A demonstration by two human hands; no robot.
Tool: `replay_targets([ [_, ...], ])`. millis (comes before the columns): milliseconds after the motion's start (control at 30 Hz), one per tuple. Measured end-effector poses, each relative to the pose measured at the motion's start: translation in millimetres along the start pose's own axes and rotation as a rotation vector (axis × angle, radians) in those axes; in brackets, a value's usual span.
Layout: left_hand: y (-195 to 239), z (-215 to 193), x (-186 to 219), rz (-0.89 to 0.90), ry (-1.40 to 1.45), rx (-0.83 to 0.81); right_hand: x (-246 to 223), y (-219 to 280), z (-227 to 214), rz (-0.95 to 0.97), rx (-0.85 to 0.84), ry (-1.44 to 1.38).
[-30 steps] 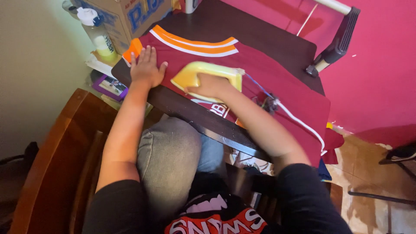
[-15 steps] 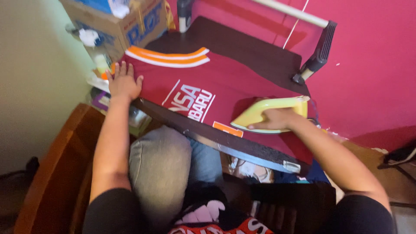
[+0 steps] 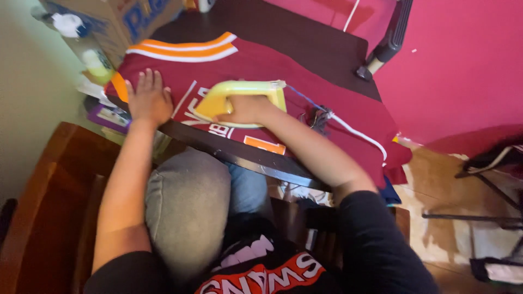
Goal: Ironing a maroon sports jersey on a flat surface to remove wrinkles.
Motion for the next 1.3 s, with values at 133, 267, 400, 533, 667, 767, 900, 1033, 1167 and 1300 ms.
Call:
replay_targets([
  [133,-11.6,17.4,-6.0,0.005,0.030,-0.044,30.4,65.7,-8.6,-0.326,-0.029,0.314],
  [267,-16.5,29.1,-11.2,0.019,0.052,-0.036,40.4,147.6,-39.3,-0.300,-0.114,0.426],
  [400,-21.1,37.3,-12.7,0.024,0.052,0.006,63.7,217.1,-77.3,-0.320,-0.111,0.395],
  [533,-4.5,28.7,-1.9,0.033,0.049,0.108,64.0,231.4,-80.2,-0.140,-0.102,0.311],
  [667,2.3,-2.2,24.0,0.234,0.045,0.641,40.4,169.1,-81.5,0.353,0.031,0.236],
  [767,23.8,-19.3,45.9,0.292,0.154,0.431,-13.4,95.0,-61.2,0.499,0.084,0.016],
  [900,23.9,-23.4,52.5,0.274,-0.044,-0.013,-31.6,-11.9,-22.4,0.325,0.180,-0.060],
  [1033,23.1,-23.0,53.8,0.259,-0.091,-0.108,-15.3,-0.6,-27.7,0.389,0.202,-0.040],
  [1167,26.3,-33.5,54.7,0.259,-0.097,-0.150,32.1,78.1,-72.3,0.530,0.327,-0.021],
  [1300,27.9,-36.3,54.0,0.272,-0.118,-0.140,161.2,177.3,-130.0,0.685,0.305,0.267],
])
Point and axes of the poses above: each hand's wrist, its own y-axis away from the middle knuckle, its own z-axis out of the palm, x = y × z, the point moved 2 cm from there along -y, towards the middle knuckle, and after that the axes turned 14 degrees about -y, right-handed, at the moved point
